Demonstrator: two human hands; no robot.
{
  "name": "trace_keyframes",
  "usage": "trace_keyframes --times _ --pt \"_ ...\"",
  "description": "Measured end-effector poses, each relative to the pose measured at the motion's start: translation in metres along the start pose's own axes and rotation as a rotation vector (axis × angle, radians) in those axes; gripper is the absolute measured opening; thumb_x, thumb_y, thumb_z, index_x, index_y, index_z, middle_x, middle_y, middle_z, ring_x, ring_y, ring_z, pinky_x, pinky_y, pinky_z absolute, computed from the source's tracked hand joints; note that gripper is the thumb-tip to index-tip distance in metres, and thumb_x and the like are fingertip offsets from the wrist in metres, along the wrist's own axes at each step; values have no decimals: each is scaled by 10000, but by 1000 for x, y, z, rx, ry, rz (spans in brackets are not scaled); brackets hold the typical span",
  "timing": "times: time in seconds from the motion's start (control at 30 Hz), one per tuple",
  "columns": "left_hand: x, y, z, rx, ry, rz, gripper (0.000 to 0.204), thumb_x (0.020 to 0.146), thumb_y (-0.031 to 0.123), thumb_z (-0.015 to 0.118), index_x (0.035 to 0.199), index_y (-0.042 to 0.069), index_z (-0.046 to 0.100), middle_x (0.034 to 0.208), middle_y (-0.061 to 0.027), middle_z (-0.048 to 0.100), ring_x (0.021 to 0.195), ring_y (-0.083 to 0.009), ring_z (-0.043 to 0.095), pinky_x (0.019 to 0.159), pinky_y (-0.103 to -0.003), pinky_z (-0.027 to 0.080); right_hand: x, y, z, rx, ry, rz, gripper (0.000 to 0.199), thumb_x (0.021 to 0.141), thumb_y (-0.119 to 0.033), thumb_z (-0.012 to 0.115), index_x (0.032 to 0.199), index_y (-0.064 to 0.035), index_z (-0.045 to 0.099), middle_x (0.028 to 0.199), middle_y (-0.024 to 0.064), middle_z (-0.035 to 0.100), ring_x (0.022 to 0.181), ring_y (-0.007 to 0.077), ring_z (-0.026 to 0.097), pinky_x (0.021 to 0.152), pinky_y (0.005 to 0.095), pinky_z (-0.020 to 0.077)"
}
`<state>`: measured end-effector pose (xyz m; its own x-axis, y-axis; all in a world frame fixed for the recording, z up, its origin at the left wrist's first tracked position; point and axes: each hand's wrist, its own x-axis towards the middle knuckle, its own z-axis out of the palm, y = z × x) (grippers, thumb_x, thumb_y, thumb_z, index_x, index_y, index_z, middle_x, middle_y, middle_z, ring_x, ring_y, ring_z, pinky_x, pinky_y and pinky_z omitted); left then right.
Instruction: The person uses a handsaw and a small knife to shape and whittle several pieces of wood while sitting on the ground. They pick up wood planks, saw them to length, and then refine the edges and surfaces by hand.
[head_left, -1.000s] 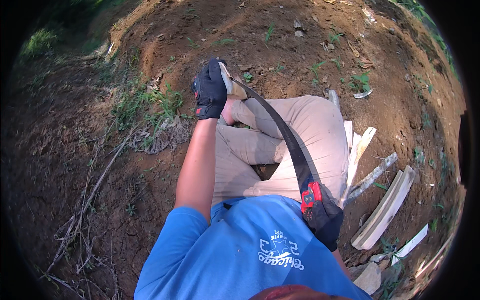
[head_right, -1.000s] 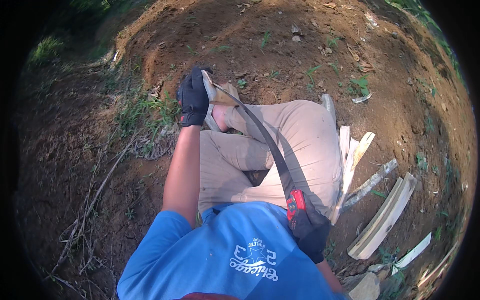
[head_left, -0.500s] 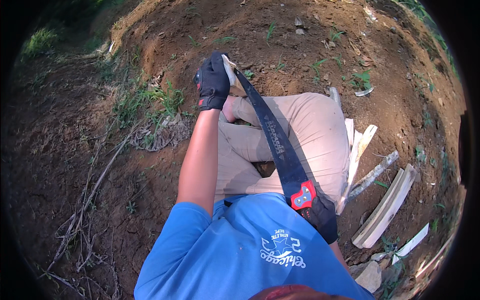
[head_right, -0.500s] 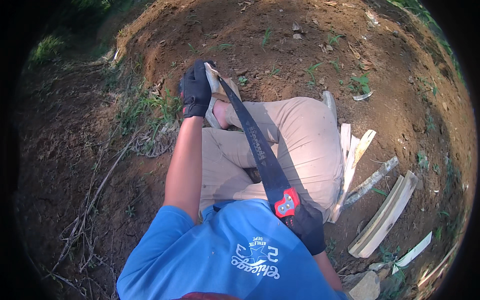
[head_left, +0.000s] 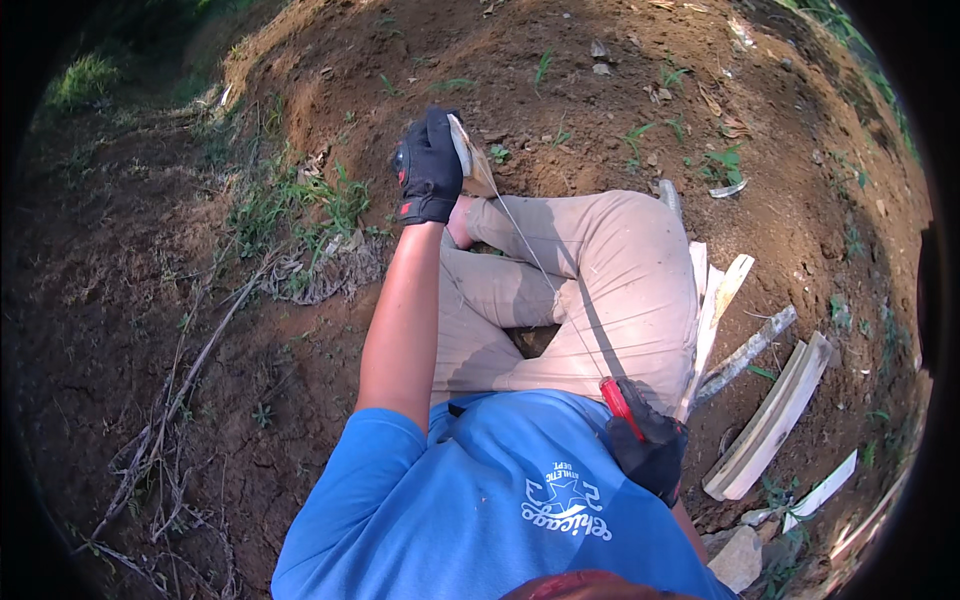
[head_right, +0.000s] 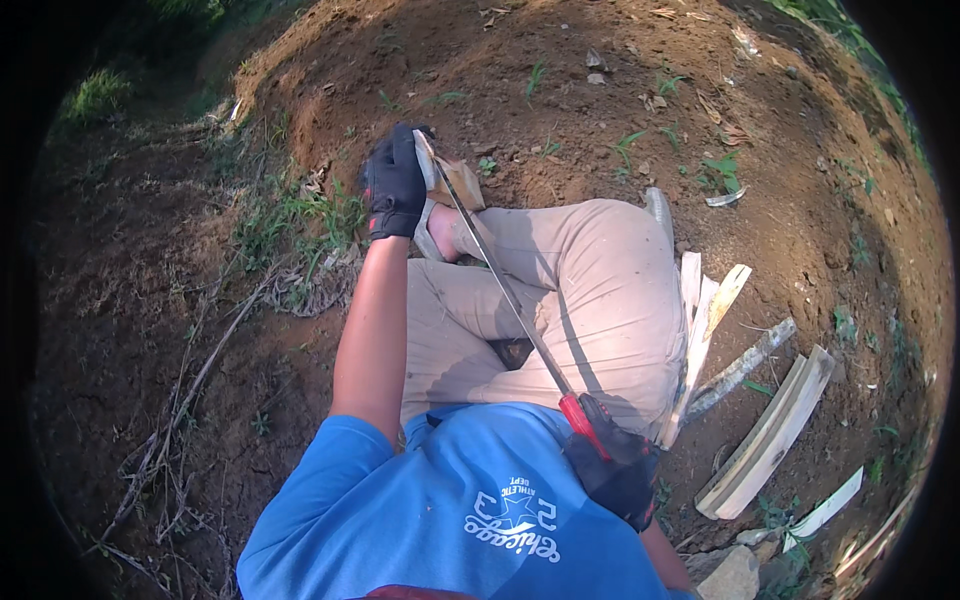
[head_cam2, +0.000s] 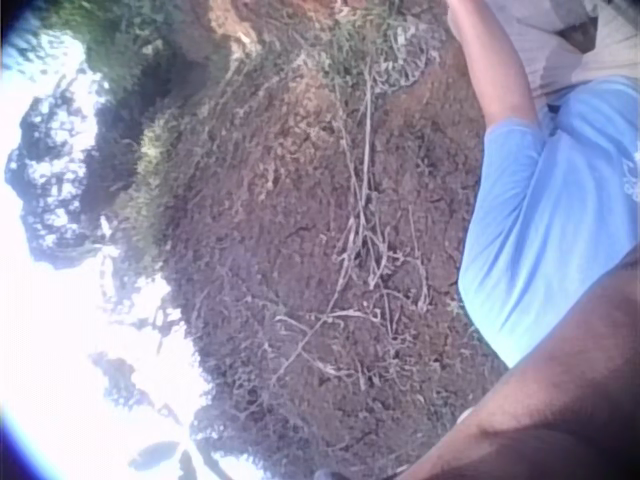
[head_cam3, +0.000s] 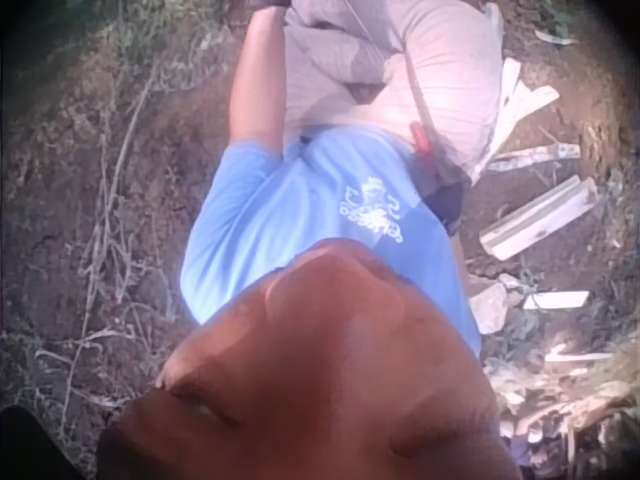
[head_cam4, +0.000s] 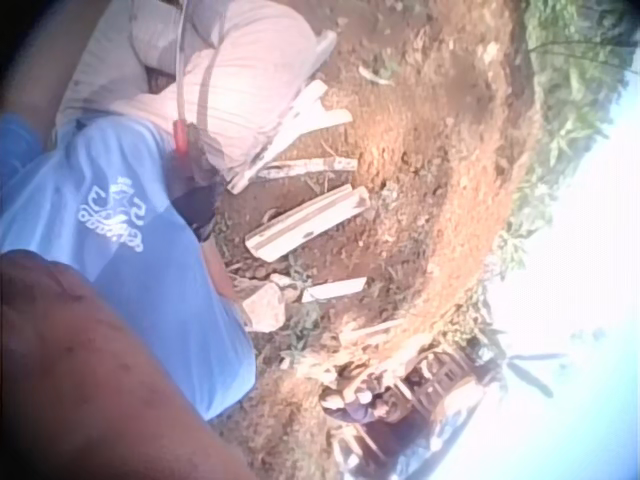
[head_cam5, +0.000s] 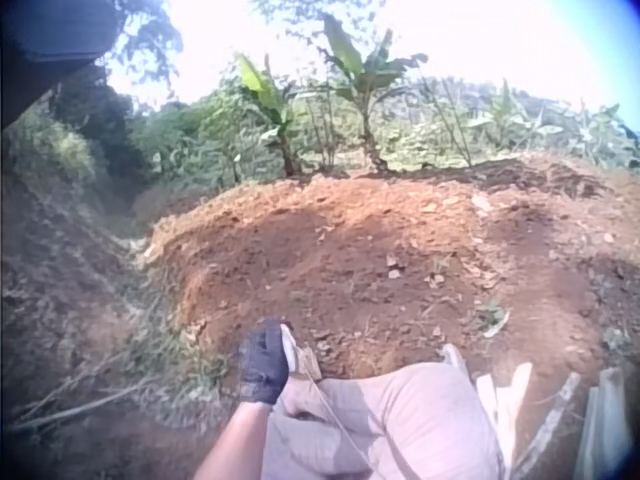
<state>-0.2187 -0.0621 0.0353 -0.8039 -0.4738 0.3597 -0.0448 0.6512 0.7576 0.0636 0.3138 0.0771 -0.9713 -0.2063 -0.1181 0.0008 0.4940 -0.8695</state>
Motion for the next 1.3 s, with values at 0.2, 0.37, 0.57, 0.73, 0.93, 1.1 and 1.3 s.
trace_keyframes --times 0.2,0.37,0.57,0.73,0.93,1.1,1.3 --pt "-14 14 1 63 53 -36 541 1123 422 407 1106 49 798 1073 -222 771 1031 -419 727 897 -485 544 7 17 18 -4 85 -123 467 915 -164 802 1356 -32 725 1094 223 794 863 257 791 774 418 614" --pt "-8 1 -13 19 -17 -40 520 1123 399 412 1126 41 789 1076 -227 769 1028 -426 726 891 -487 545 15 5 17 -39 -5 50 459 996 -183 730 1405 18 673 884 88 747 714 145 680 663 326 567" --pt "-14 1 -8 76 80 0 491 1118 380 413 1071 23 747 1041 -227 753 988 -452 706 858 -514 532 28 36 28 539 54 199 424 1086 -145 573 1430 99 615 1074 117 774 880 140 710 767 302 573" --pt "-7 8 -2 18 33 5 516 1120 403 401 1080 39 765 1030 -222 754 972 -444 707 842 -510 531 30 30 17 787 -87 281 407 1056 -145 618 1394 79 648 1216 181 769 1011 156 734 903 325 573" --pt "-3 -7 -8 -23 39 -2 511 1115 423 443 1130 49 790 1082 -209 780 1019 -398 743 899 -464 556 27 2 0 -202 -38 -181 471 1004 -220 696 1408 18 656 1268 217 751 1051 263 770 944 354 587" --pt "-11 -1 -9 -63 12 -44 498 1113 415 455 1164 48 788 1058 -198 787 1008 -363 756 901 -453 562 10 19 10 -153 -7 -122 467 955 -203 760 1362 14 690 1268 232 742 1054 339 764 958 404 593" --pt "-3 -18 -11 29 -23 68 511 1114 421 442 1156 50 790 1069 -186 789 1023 -357 746 926 -442 545 29 -1 -16 -250 27 -302 332 947 -161 761 1242 -11 758 1265 173 753 991 325 758 831 441 602"
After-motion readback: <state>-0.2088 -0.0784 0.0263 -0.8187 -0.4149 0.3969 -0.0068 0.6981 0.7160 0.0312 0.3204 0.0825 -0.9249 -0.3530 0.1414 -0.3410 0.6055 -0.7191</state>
